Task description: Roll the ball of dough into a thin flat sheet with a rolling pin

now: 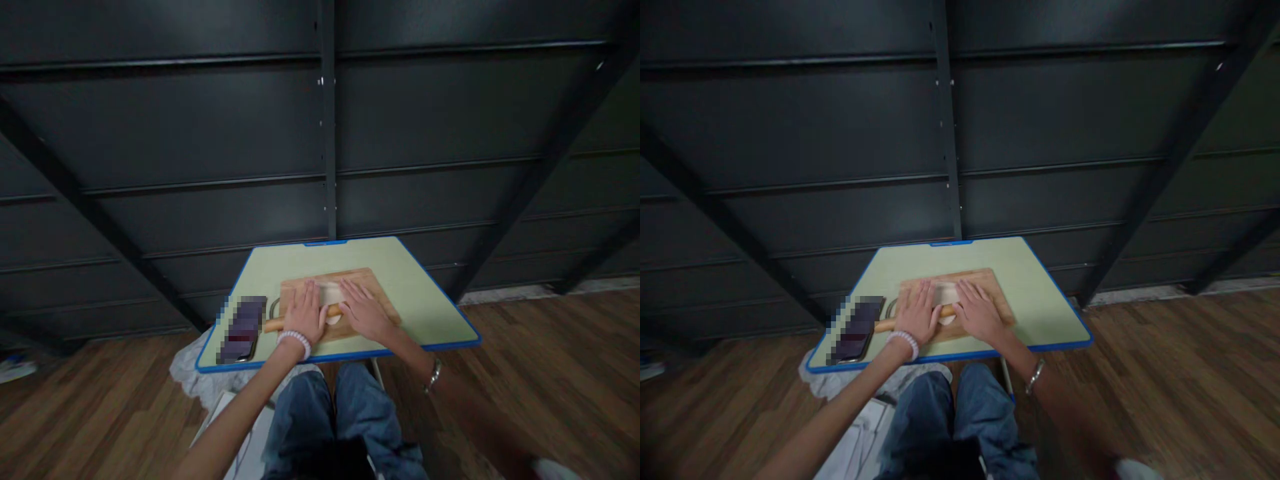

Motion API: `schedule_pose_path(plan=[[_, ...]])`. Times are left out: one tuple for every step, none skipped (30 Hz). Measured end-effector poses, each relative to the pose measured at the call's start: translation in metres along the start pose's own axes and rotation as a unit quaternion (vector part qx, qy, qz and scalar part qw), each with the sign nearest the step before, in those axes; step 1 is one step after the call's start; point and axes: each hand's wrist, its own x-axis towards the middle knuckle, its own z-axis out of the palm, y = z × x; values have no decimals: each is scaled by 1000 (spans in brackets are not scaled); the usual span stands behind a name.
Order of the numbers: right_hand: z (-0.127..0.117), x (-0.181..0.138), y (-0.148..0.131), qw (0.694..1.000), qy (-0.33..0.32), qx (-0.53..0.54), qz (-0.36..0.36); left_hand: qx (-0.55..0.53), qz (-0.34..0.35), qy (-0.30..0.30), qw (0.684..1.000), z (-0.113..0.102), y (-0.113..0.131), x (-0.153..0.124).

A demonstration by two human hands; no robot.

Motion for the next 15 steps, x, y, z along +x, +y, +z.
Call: schedule_pose_path(plan=[[1, 7, 3, 1000, -8, 5, 3, 2, -4, -6, 1000, 1, -3, 6], [1, 13, 6, 1000, -16, 9, 5, 2, -8, -14, 1000, 3, -5, 13], [2, 20, 9, 1000, -22, 13, 5, 1, -10, -26, 1000, 4, -8, 20], [2, 26, 11, 999, -29, 14, 4, -1, -11, -41, 999, 6, -11, 28], [3, 33, 14, 999, -35, 14, 2, -5, -13, -60, 998, 7, -15, 36], [3, 39, 16, 999, -43, 12, 1, -13, -13, -81, 997, 8, -18, 44], [3, 46, 19, 999, -53, 11, 5, -23, -12, -102, 994, 9, -21, 52], [4, 53, 21, 998, -66, 12, 12, -36, -12, -118, 992, 9, -24, 60], [5, 60, 24, 996, -83, 16, 22, -47, -11, -128, 991, 10, -27, 67], [6, 67, 27, 994, -103, 22, 33, -57, -8, -131, 990, 10, -29, 74], [8, 75, 30, 991, -123, 31, 45, -63, -3, -130, 990, 10, -32, 80], [10, 82, 33, 988, -142, 39, 54, -64, 3, -131, 989, 11, -34, 85], [12, 89, 36, 985, -157, 48, 60, -62, 8, -139, 988, 11, -37, 90], [15, 95, 40, 982, -168, 55, 63, -58, 11, -151, 987, 12, -39, 93], [18, 101, 43, 981, -175, 62, 64, -53, 9, -161, 985, 13, -40, 96]])
